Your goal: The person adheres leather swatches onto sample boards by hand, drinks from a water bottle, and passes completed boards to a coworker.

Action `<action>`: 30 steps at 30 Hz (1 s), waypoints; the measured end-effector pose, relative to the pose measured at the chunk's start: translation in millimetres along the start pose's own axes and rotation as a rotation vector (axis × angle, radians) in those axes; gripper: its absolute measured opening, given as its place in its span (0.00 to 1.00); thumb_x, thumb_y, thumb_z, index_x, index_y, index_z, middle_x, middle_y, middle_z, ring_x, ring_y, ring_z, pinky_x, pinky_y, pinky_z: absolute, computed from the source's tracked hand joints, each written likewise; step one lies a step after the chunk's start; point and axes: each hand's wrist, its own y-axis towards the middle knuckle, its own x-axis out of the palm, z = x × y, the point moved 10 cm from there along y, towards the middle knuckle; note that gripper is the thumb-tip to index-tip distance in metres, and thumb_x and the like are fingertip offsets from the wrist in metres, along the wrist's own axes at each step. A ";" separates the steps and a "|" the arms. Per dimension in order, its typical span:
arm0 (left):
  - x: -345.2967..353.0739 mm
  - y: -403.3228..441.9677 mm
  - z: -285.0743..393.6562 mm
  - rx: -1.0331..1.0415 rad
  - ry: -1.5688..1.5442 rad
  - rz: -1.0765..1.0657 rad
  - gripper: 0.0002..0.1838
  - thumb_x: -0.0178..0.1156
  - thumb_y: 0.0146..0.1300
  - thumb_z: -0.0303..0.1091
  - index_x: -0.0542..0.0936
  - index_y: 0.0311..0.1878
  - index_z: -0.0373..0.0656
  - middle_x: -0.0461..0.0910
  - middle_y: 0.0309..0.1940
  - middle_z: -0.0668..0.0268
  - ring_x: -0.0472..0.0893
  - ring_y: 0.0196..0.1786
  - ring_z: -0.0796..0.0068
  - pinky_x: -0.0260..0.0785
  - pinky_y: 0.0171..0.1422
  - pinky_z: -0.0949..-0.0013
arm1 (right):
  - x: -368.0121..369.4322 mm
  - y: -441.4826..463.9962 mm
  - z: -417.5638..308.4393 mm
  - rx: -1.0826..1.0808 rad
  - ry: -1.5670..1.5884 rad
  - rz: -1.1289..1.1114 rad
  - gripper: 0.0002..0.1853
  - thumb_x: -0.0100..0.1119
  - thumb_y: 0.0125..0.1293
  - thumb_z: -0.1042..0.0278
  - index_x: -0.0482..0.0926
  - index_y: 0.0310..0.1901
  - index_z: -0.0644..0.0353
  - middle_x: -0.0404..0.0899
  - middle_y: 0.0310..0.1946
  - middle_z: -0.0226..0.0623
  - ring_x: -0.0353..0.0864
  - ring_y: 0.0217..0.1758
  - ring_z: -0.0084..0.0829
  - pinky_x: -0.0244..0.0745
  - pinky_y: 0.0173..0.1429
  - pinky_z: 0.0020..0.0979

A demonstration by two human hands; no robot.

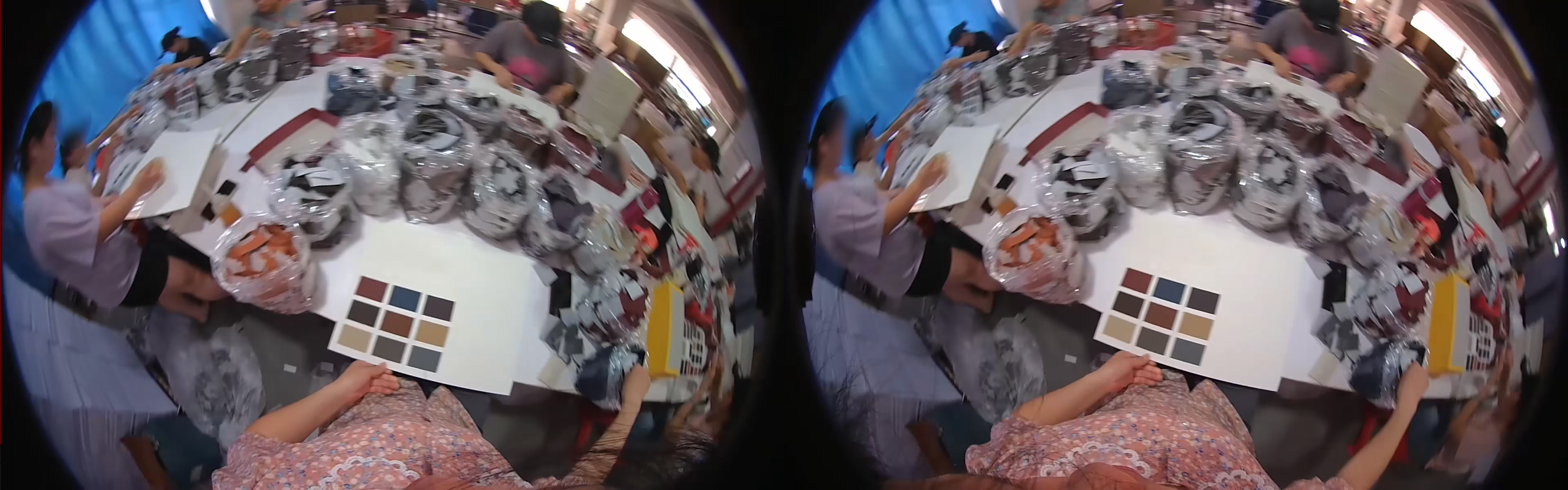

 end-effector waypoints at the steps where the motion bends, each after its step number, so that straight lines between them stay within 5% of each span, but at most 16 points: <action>1: -0.8 -6.2 4.5 -0.049 0.160 -0.051 0.20 0.48 0.75 0.41 0.76 0.48 0.28 0.84 0.42 0.50 0.85 0.41 0.62 0.77 0.43 0.68 | -1.1 1.9 3.2 0.022 -0.021 -0.020 0.06 0.53 0.63 0.70 0.78 0.35 0.62 0.81 0.29 0.52 0.82 0.34 0.54 0.76 0.37 0.50; 3: 7.8 -26.8 14.0 -0.163 0.485 -0.159 0.22 0.49 0.75 0.45 0.78 0.47 0.31 0.85 0.38 0.55 0.86 0.35 0.70 0.73 0.34 0.75 | -21.7 -2.3 0.8 0.014 0.076 0.123 0.07 0.49 0.66 0.72 0.76 0.41 0.62 0.80 0.32 0.54 0.82 0.36 0.55 0.75 0.37 0.50; 4: 18.1 -41.5 29.4 -0.109 0.593 -0.228 0.23 0.50 0.74 0.50 0.81 0.43 0.37 0.86 0.34 0.62 0.83 0.29 0.78 0.63 0.26 0.80 | -17.7 -1.6 6.2 0.106 0.031 0.009 0.08 0.45 0.68 0.73 0.75 0.44 0.62 0.80 0.37 0.56 0.81 0.40 0.56 0.75 0.43 0.49; 6: 34.5 -73.5 93.3 0.163 0.723 -0.186 0.20 0.51 0.74 0.47 0.81 0.43 0.38 0.86 0.33 0.63 0.82 0.27 0.79 0.64 0.26 0.79 | -46.7 -11.6 1.7 0.155 0.023 0.092 0.12 0.43 0.69 0.74 0.73 0.51 0.67 0.79 0.40 0.56 0.80 0.47 0.52 0.74 0.52 0.46; 10: -5.4 -175.5 270.5 1.006 0.738 0.534 0.09 0.57 0.69 0.36 0.80 0.41 0.40 0.83 0.28 0.68 0.80 0.28 0.79 0.69 0.31 0.74 | -80.6 -17.9 19.1 0.273 0.365 0.311 0.15 0.47 0.70 0.70 0.72 0.52 0.70 0.78 0.41 0.54 0.78 0.45 0.51 0.73 0.55 0.42; 13: -36.2 -232.6 342.7 1.355 1.260 1.202 0.10 0.58 0.66 0.36 0.82 0.40 0.39 0.82 0.33 0.57 0.81 0.36 0.58 0.71 0.41 0.60 | -19.9 16.9 55.0 0.252 0.357 0.199 0.22 0.51 0.72 0.62 0.69 0.62 0.66 0.77 0.54 0.54 0.75 0.53 0.54 0.70 0.59 0.41; 14: -49.9 -228.2 357.1 1.289 1.318 1.227 0.10 0.58 0.66 0.38 0.83 0.40 0.42 0.82 0.35 0.56 0.82 0.39 0.53 0.71 0.43 0.56 | -22.8 13.0 49.7 0.171 1.005 0.480 0.21 0.55 0.71 0.63 0.72 0.60 0.69 0.78 0.53 0.51 0.75 0.55 0.46 0.67 0.62 0.39; 15: -52.8 -218.3 365.6 0.978 1.495 1.287 0.12 0.56 0.65 0.40 0.82 0.41 0.42 0.82 0.36 0.53 0.80 0.44 0.49 0.71 0.48 0.54 | -11.4 12.5 27.4 0.264 1.213 0.412 0.21 0.57 0.70 0.64 0.75 0.58 0.70 0.79 0.51 0.48 0.75 0.56 0.41 0.66 0.64 0.37; 17: -70.4 -199.9 374.5 0.665 1.620 1.323 0.12 0.58 0.63 0.41 0.81 0.41 0.42 0.82 0.38 0.52 0.80 0.45 0.49 0.71 0.47 0.50 | -135.9 -16.9 -111.6 0.134 1.112 0.440 0.13 0.62 0.65 0.68 0.80 0.47 0.67 0.78 0.45 0.42 0.76 0.51 0.37 0.69 0.60 0.36; 19: -91.8 -181.9 375.3 0.734 1.651 1.191 0.12 0.59 0.62 0.39 0.81 0.42 0.41 0.82 0.39 0.50 0.81 0.46 0.48 0.71 0.47 0.49 | -154.3 -23.5 -198.5 -0.170 1.093 0.216 0.09 0.65 0.60 0.73 0.82 0.42 0.64 0.78 0.40 0.39 0.77 0.47 0.35 0.71 0.52 0.32; 20: -101.8 -175.6 376.5 0.727 1.675 1.172 0.11 0.59 0.62 0.37 0.80 0.43 0.41 0.82 0.39 0.50 0.80 0.46 0.47 0.71 0.48 0.50 | -148.6 -27.4 -233.2 -0.147 1.095 -0.023 0.11 0.65 0.59 0.74 0.83 0.44 0.63 0.79 0.37 0.36 0.77 0.44 0.32 0.72 0.49 0.30; 22: -101.8 -172.7 376.9 0.717 1.701 1.130 0.12 0.60 0.61 0.33 0.80 0.45 0.39 0.81 0.40 0.49 0.80 0.47 0.47 0.71 0.49 0.51 | -105.7 -34.5 -276.2 -0.117 1.329 -0.131 0.13 0.67 0.58 0.75 0.82 0.45 0.64 0.82 0.32 0.33 0.79 0.36 0.23 0.74 0.42 0.25; 27: -121.8 -168.4 378.7 0.834 1.632 1.058 0.10 0.59 0.60 0.28 0.76 0.43 0.34 0.79 0.41 0.47 0.78 0.47 0.44 0.68 0.50 0.52 | -46.1 -27.0 -330.7 0.011 1.463 -0.335 0.08 0.68 0.58 0.74 0.79 0.35 0.66 0.82 0.25 0.34 0.81 0.30 0.21 0.76 0.35 0.25; 30: -133.3 -164.3 386.1 0.845 1.544 1.038 0.08 0.59 0.58 0.24 0.70 0.38 0.32 0.77 0.35 0.47 0.77 0.41 0.42 0.67 0.46 0.52 | -27.4 -11.7 -342.9 -0.034 1.308 -0.214 0.11 0.70 0.58 0.63 0.79 0.33 0.61 0.80 0.23 0.32 0.78 0.25 0.22 0.71 0.31 0.28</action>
